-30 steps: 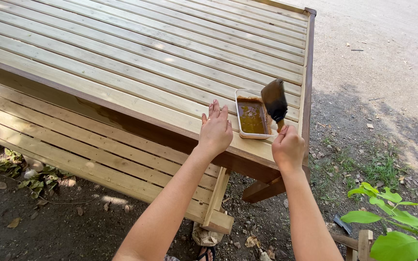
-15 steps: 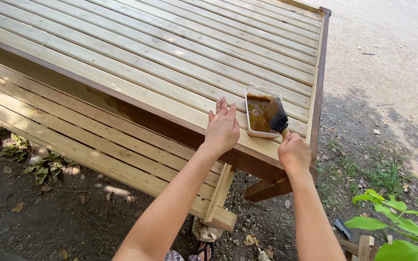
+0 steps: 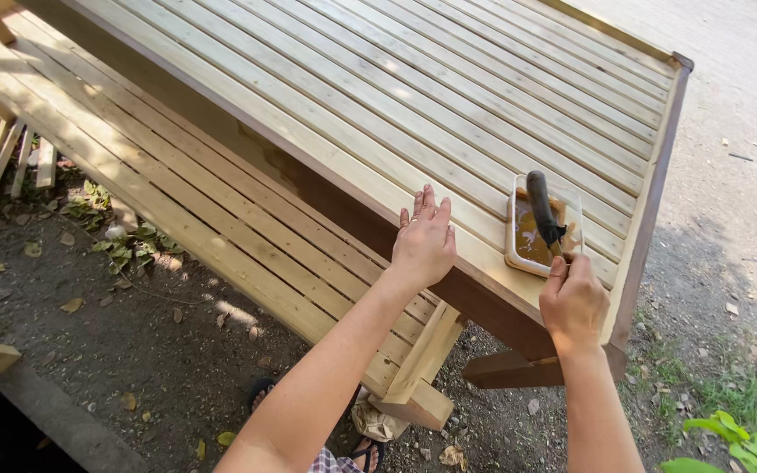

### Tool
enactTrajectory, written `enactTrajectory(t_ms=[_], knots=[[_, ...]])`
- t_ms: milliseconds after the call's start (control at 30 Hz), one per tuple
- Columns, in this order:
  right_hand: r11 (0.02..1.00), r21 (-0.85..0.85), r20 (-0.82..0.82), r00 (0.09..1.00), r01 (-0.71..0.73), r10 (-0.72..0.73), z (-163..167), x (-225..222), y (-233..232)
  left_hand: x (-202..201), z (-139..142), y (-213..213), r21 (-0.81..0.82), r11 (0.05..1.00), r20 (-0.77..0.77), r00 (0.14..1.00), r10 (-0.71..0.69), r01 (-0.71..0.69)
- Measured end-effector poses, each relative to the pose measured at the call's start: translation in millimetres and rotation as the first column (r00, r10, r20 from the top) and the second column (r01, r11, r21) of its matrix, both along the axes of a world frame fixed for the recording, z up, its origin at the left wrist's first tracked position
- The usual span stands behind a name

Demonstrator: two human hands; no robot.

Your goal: The person applies brown wood stain with a brush to the side rails and slats of a wooden bench-table structure, dipping the brush into a plastic container of stain and brushing along the wood grain, working along the length of the furniture.

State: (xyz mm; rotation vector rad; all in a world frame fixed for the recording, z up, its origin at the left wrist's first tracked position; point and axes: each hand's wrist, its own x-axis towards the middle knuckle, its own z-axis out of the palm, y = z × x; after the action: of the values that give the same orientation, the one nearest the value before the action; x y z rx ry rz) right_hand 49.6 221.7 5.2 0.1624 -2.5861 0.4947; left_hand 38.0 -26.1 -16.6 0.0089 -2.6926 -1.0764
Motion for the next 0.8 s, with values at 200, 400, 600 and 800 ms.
enactTrajectory(t_ms=[200, 400, 600, 800], knots=[[0.849, 0.169, -0.111, 0.846, -0.501, 0.521, 9, -24, -95, 35, -12, -94, 0.044, 0.951, -0.022, 0.951, 0.308, -0.307], [0.556, 0.474, 0.008, 0.635, -0.683, 0.773, 20, -67, -239, 92, -28, -190, 0.089, 0.828, 0.012, 0.832, 0.555, -0.554], [0.309, 0.701, 0.136, 0.546, -0.643, 0.827, 10, -92, -347, 138, -41, -227, 0.049, 0.779, 0.018, 0.780, 0.626, -0.626], [0.215, 0.778, 0.217, 0.573, -0.591, 0.790, 18, -120, -401, 157, -49, -251, 0.092, 0.762, 0.061, 0.767, 0.639, -0.642]])
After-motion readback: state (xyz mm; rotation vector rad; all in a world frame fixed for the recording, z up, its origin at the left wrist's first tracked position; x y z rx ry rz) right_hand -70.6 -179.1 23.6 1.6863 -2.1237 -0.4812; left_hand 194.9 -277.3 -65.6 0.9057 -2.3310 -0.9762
